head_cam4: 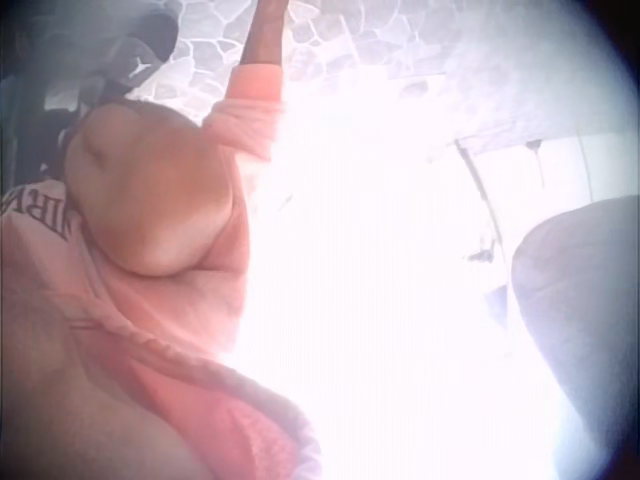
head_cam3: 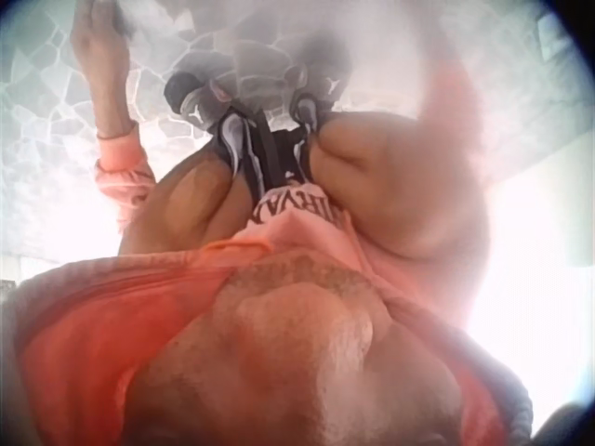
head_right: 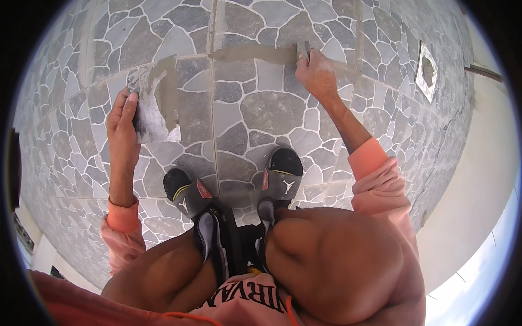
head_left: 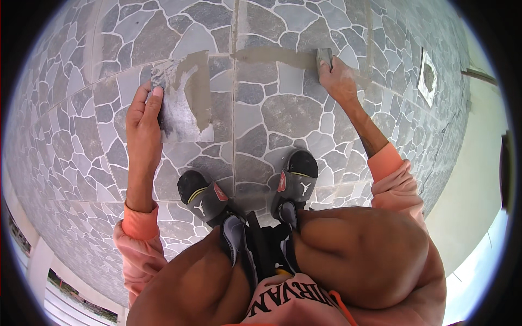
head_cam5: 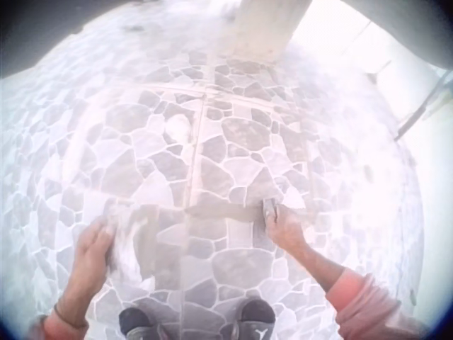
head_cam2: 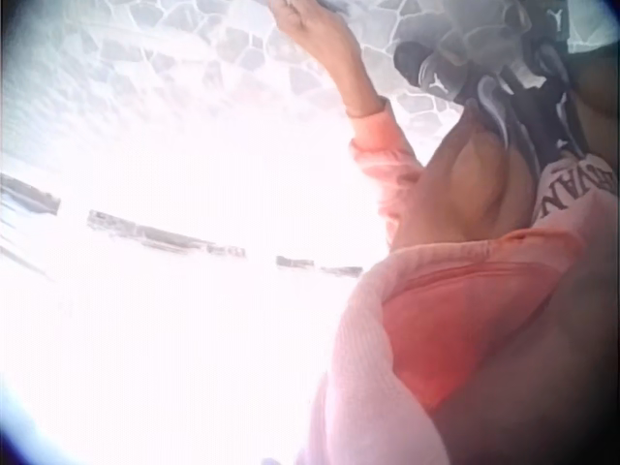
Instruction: The person spreads grout onto a floor tile joint using a small spatula, then wipes away excess grout using a pink sponge and a grey cloth.
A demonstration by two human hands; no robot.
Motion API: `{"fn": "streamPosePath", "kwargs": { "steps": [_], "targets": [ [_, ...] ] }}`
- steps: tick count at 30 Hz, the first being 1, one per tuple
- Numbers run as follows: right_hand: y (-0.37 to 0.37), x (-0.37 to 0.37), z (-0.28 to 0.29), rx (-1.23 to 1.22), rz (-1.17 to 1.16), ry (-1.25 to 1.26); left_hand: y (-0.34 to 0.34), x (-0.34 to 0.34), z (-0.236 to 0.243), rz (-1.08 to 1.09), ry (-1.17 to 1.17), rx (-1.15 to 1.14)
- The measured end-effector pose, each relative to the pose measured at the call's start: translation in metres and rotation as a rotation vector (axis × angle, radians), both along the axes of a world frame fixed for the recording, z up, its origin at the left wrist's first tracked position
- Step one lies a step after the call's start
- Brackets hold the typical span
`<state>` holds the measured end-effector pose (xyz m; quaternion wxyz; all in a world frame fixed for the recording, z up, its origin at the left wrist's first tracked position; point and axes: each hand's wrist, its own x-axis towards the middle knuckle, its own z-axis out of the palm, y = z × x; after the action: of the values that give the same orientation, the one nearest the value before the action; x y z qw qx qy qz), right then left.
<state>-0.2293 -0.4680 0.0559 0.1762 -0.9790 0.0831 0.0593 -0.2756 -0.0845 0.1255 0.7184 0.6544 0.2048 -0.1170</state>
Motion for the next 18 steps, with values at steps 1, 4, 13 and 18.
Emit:
{"fn": "streamPosePath", "kwargs": {
  "steps": [1,4,13,18],
  "targets": [
    [0.014,0.001,-0.003,0.006,0.003,-0.005,0.002,0.0,0.001,0.003,-0.005,0.006],
    [0.059,0.007,-0.009,0.04,0.175,-0.093,0.012,-0.003,0.007,0.047,-0.018,0.041],
    [0.16,0.046,0.014,0.583,0.204,0.357,0.035,-0.018,0.021,0.194,-0.184,0.02],
    [0.142,0.0,0.032,1.582,-0.124,0.633,0.047,-0.041,0.014,0.216,-0.129,-0.018]
  ]
}}
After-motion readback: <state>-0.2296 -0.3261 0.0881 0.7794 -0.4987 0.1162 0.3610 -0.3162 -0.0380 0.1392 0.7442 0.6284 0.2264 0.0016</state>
